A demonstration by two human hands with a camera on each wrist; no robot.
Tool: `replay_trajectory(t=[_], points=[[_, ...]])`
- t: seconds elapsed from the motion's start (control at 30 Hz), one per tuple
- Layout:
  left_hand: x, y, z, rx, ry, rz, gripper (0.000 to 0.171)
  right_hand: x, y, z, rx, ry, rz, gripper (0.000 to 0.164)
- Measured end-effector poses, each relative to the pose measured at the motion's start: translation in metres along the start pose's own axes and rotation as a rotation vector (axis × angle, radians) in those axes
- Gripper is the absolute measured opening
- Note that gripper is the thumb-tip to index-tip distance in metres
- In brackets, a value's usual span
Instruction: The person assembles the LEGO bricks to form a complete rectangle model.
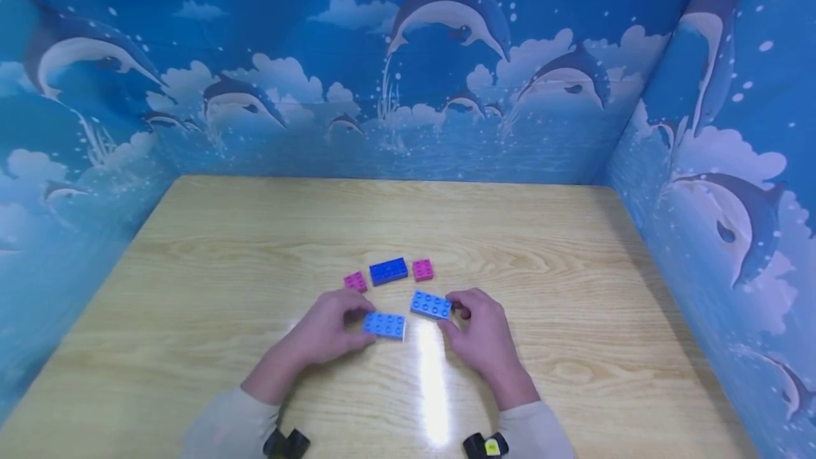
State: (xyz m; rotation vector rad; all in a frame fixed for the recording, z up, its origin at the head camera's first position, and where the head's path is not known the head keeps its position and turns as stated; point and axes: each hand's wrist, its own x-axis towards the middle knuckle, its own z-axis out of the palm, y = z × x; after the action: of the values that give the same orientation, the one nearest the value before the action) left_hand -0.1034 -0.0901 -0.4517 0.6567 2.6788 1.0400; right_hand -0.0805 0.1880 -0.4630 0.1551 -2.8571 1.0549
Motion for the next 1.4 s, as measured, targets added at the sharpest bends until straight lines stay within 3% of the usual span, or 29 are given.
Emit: replay_trajectory(t=[0.17, 0.5, 0.87, 1.4], points=[[0.000, -0.004, 0.000, 0.010, 0.057, -0.015, 0.042, 0.002, -0.002, 0.000, 0.019, -0.022, 0.006, 0.039], [0.005, -0.003, 0.001, 0.013, 0.096, -0.054, 0.043, 0.004, 0.000, 0.001, 0.034, -0.025, 0.001, 0.041], [0.008, -0.001, 0.001, 0.014, 0.107, -0.087, 0.044, 0.005, 0.001, 0.001, 0.057, -0.029, -0.033, 0.042], [0.012, 0.000, 0.002, 0.018, 0.103, -0.083, 0.044, 0.007, -0.002, 0.001, 0.082, -0.042, -0.050, 0.043]])
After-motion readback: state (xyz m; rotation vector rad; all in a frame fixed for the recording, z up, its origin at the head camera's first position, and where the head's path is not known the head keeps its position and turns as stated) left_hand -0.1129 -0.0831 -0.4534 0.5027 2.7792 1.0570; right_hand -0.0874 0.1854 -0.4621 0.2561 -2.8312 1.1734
